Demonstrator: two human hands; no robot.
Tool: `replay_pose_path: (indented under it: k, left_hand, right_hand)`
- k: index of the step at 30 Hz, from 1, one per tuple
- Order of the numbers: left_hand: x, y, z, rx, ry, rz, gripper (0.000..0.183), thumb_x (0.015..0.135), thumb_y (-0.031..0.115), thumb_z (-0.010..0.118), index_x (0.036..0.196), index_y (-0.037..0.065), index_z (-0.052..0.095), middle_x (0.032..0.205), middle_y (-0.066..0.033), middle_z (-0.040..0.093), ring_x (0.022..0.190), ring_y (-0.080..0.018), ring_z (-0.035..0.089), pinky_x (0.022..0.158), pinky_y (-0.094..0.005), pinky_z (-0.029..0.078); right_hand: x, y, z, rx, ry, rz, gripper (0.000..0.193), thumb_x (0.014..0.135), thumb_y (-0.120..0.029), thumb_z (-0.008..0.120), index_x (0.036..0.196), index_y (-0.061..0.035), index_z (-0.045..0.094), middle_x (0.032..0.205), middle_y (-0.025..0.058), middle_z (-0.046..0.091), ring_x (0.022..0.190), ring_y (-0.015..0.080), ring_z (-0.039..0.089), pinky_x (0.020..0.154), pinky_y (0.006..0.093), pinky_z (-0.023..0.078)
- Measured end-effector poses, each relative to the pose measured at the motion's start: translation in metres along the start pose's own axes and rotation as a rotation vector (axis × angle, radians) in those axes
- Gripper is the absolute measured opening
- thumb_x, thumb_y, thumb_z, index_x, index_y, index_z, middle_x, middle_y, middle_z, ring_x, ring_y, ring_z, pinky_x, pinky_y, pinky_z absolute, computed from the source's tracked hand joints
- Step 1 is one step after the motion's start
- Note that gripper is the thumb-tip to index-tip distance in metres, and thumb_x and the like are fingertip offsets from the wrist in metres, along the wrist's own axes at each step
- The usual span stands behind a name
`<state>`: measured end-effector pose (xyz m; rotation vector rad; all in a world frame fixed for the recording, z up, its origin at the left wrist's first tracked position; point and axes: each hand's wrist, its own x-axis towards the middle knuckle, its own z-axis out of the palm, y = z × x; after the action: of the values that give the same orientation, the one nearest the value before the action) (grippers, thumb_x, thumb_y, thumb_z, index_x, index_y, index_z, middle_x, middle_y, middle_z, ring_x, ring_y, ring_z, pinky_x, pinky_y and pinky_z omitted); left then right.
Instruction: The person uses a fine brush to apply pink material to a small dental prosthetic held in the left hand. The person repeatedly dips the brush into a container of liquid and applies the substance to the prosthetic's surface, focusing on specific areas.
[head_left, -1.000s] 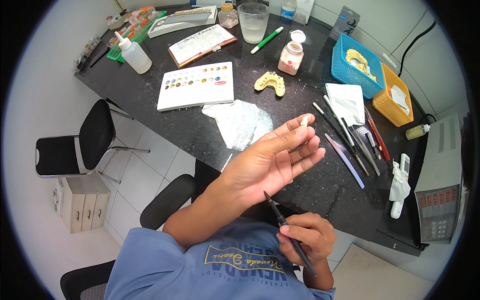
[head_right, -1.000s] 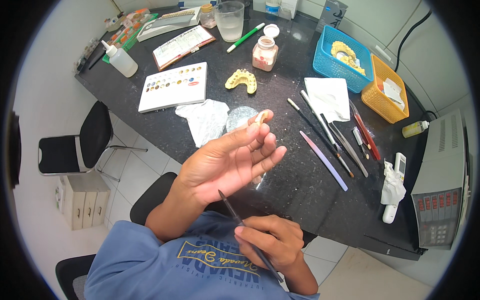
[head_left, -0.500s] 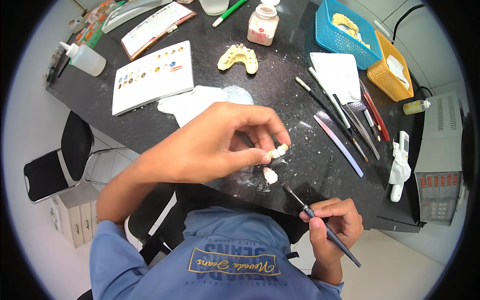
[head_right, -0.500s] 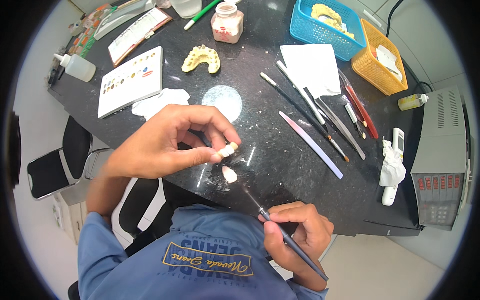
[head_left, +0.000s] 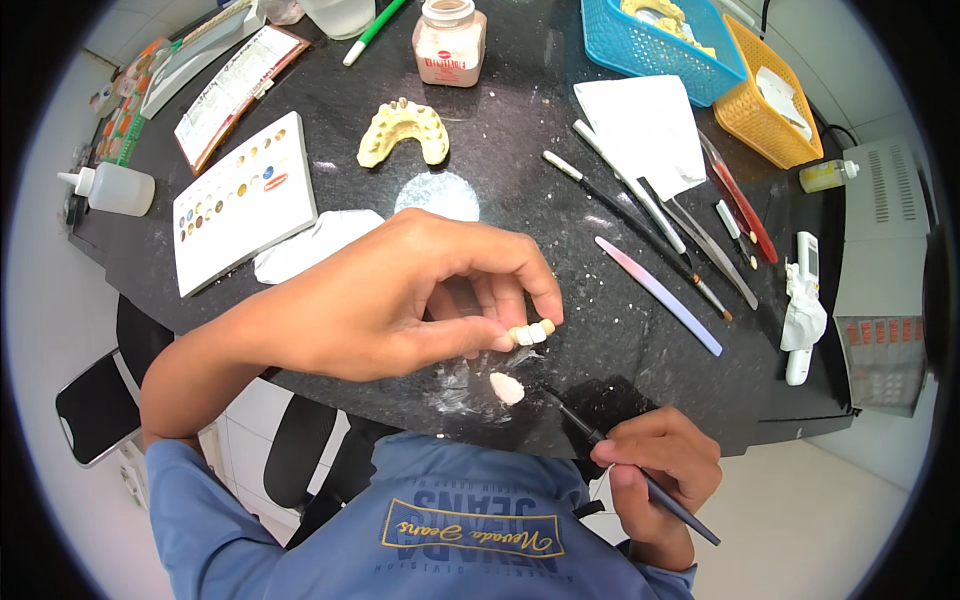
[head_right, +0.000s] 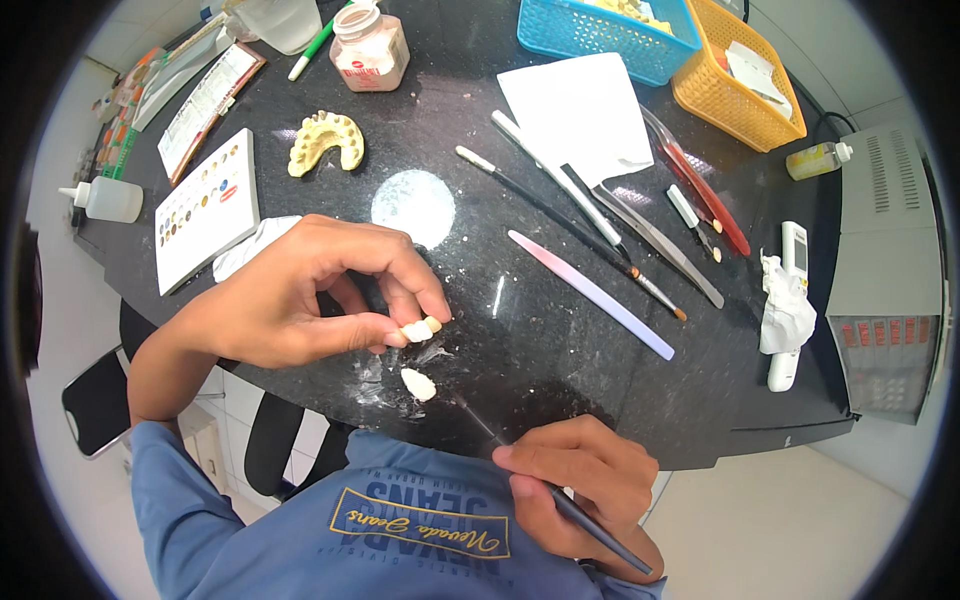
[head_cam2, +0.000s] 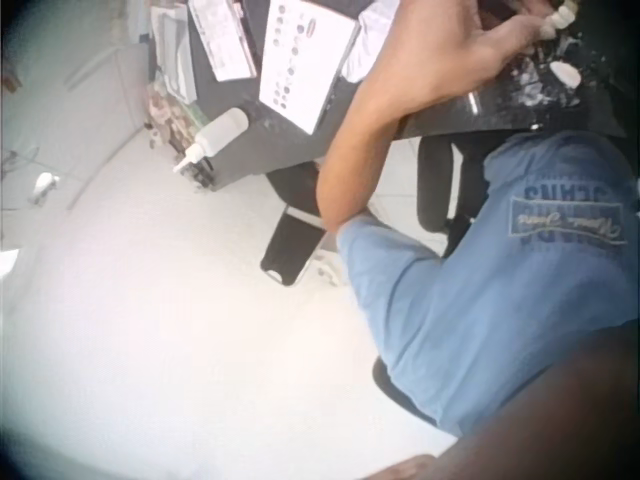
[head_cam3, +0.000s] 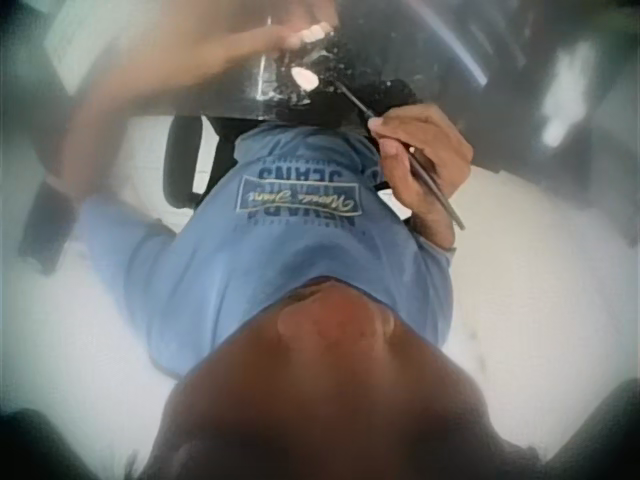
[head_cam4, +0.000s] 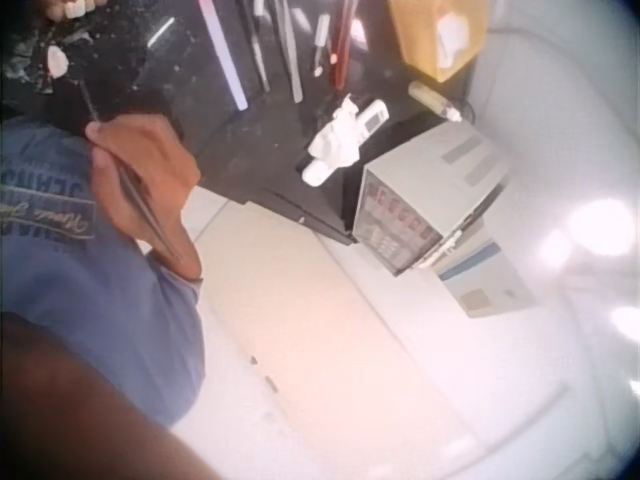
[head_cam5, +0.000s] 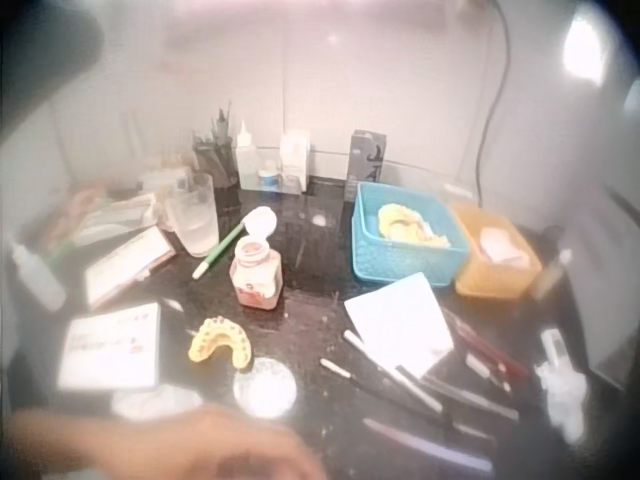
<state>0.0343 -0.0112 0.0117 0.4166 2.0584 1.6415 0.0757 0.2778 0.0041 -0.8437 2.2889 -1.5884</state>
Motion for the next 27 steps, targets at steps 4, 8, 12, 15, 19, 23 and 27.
replay_pose_path:
  k: [4,8,12,15,19,23,27]
  left_hand:
    - [0.000,0.001,0.001,-0.036,0.034,-0.034,0.031,0.081,-0.004,0.069,0.112,0.000,0.068,0.095,-0.0060,0.068,0.082,-0.0108,0.066,0.065,-0.0218,0.057]
    - [0.000,0.001,-0.002,0.007,0.006,-0.054,0.028,0.080,-0.004,0.071,0.108,0.000,0.070,0.099,-0.0075,0.068,0.083,-0.0095,0.065,0.067,-0.0208,0.057]
    - [-0.003,-0.001,-0.005,-0.001,-0.020,-0.055,0.026,0.080,-0.004,0.071,0.106,0.000,0.070,0.101,-0.0087,0.068,0.084,-0.0095,0.066,0.068,-0.0202,0.057]
    - [-0.002,-0.002,-0.006,-0.026,-0.020,-0.042,0.024,0.081,-0.004,0.070,0.104,0.000,0.070,0.102,-0.0086,0.068,0.084,-0.0096,0.066,0.068,-0.0202,0.057]
    - [-0.001,-0.002,-0.005,-0.034,-0.032,-0.036,0.023,0.081,-0.005,0.070,0.103,-0.001,0.070,0.101,-0.0081,0.068,0.084,-0.0093,0.065,0.068,-0.0201,0.057]
    - [-0.001,-0.003,-0.005,-0.052,-0.033,-0.029,0.021,0.081,-0.005,0.070,0.102,0.000,0.070,0.100,-0.0078,0.069,0.084,-0.0088,0.065,0.068,-0.0199,0.057]
    - [-0.001,-0.004,-0.005,-0.052,-0.033,-0.027,0.021,0.080,-0.005,0.071,0.101,0.000,0.070,0.101,-0.0077,0.069,0.083,-0.0088,0.065,0.067,-0.0198,0.056]
  right_hand:
    - [-0.006,0.006,0.010,0.129,0.129,0.039,0.023,0.071,0.004,0.076,0.091,0.0015,0.067,0.083,0.0143,0.070,0.065,0.0167,0.068,0.056,0.0232,0.052]
    - [-0.007,0.009,0.012,0.078,0.134,0.016,0.022,0.068,0.002,0.077,0.086,0.0012,0.066,0.077,0.0145,0.070,0.062,0.0163,0.068,0.053,0.0228,0.051]
    - [-0.004,0.010,0.013,0.039,0.132,-0.009,0.021,0.066,0.002,0.077,0.084,0.0002,0.066,0.074,0.0136,0.070,0.060,0.0164,0.068,0.051,0.0224,0.051]
    - [-0.003,0.010,0.013,0.023,0.127,-0.014,0.021,0.065,0.001,0.078,0.082,-0.0003,0.067,0.073,0.0133,0.070,0.059,0.0166,0.068,0.050,0.0222,0.051]
    - [-0.002,0.009,0.013,0.032,0.119,0.002,0.020,0.065,0.002,0.077,0.082,-0.0003,0.067,0.073,0.0134,0.070,0.059,0.0169,0.068,0.050,0.0222,0.051]
    - [0.000,0.007,0.012,0.027,0.104,0.014,0.020,0.065,0.002,0.077,0.082,0.0000,0.067,0.073,0.0136,0.070,0.059,0.0174,0.068,0.049,0.0227,0.051]
    - [0.000,0.008,0.012,0.023,0.102,0.016,0.020,0.065,0.001,0.078,0.082,0.0002,0.067,0.074,0.0142,0.070,0.060,0.0181,0.069,0.050,0.0233,0.051]
